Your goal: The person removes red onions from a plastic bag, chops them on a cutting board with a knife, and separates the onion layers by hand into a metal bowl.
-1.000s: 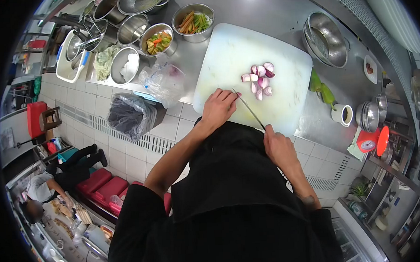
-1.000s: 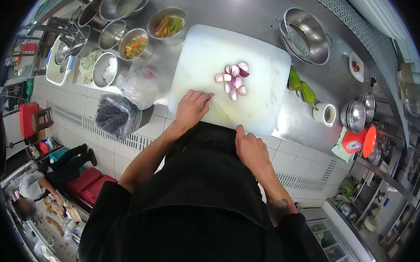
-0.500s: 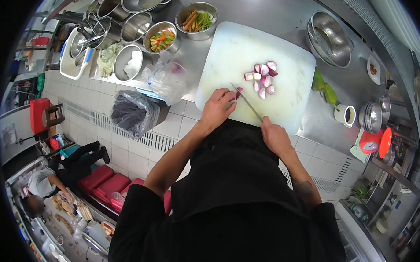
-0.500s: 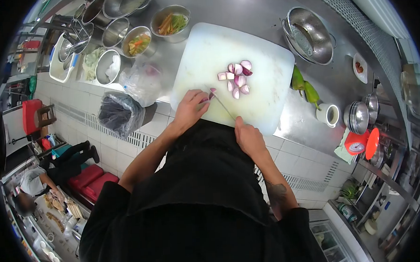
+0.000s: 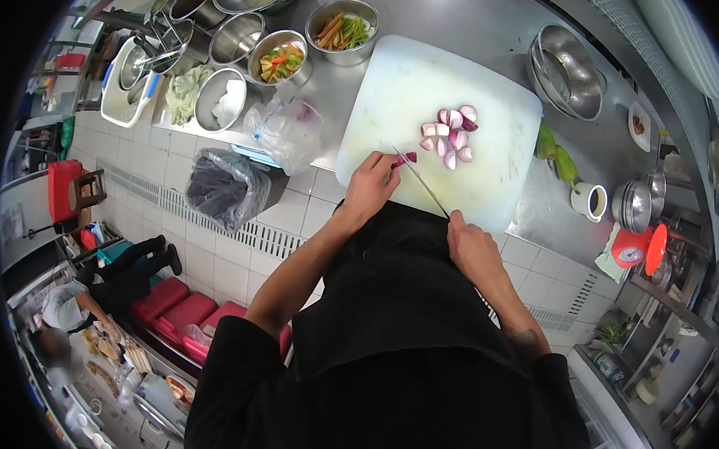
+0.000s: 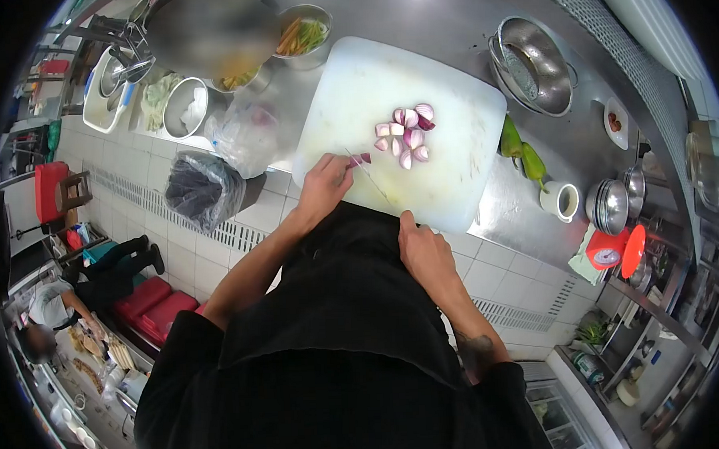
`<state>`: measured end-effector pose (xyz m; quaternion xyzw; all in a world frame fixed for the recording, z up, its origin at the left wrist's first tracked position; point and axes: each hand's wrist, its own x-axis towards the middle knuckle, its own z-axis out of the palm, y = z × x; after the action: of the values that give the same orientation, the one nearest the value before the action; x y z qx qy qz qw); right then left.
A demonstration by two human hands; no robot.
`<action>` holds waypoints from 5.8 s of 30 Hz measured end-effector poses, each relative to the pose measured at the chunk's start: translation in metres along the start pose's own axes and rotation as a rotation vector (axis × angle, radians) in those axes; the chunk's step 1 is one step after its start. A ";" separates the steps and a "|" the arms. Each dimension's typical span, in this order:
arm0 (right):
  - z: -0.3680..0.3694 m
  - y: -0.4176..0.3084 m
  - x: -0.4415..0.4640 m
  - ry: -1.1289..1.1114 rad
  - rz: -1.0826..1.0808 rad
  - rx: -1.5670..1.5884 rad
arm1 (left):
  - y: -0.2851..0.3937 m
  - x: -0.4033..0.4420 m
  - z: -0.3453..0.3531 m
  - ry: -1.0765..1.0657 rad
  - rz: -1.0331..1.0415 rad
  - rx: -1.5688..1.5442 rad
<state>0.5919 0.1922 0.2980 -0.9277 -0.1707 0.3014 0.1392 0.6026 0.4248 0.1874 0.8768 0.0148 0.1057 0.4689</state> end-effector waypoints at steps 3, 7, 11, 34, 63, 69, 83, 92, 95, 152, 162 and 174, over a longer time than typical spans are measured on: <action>0.001 -0.001 -0.002 0.005 -0.012 -0.012 | -0.003 0.001 0.002 -0.006 0.016 0.024; 0.001 -0.005 0.000 -0.017 -0.007 -0.004 | 0.001 0.002 0.001 0.009 0.008 -0.009; 0.007 -0.006 0.001 -0.020 0.008 -0.003 | 0.004 0.002 0.000 -0.014 -0.024 -0.030; -0.009 0.031 0.015 0.379 -0.036 0.204 | 0.075 0.044 0.020 0.038 0.150 0.394; 0.021 0.090 0.071 0.023 -0.451 0.333 | 0.082 0.102 0.019 -0.365 0.046 0.164; -0.002 0.098 0.052 0.053 -0.299 0.350 | 0.048 0.030 -0.005 0.030 -0.510 -0.172; -0.016 0.079 0.032 -0.082 -0.399 0.124 | 0.039 -0.005 0.020 0.300 -0.514 0.178; -0.017 0.079 0.035 -0.083 -0.427 0.137 | 0.039 -0.006 0.021 0.286 -0.543 0.149; -0.017 0.075 0.038 -0.090 -0.420 0.134 | 0.041 -0.006 0.020 0.285 -0.539 0.143; -0.007 0.008 0.022 0.163 -0.040 0.403 | 0.018 -0.039 -0.093 -0.027 -0.023 0.238; -0.008 -0.009 0.019 0.154 -0.088 0.346 | 0.002 0.009 -0.021 -0.079 -0.191 0.156; 0.002 -0.015 0.019 0.070 -0.125 0.163 | -0.010 0.002 -0.039 -0.123 0.071 0.069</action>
<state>0.6017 0.2139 0.2921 -0.9109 -0.1981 0.2722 0.2385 0.5977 0.4625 0.2004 0.8973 -0.0415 0.0676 0.4342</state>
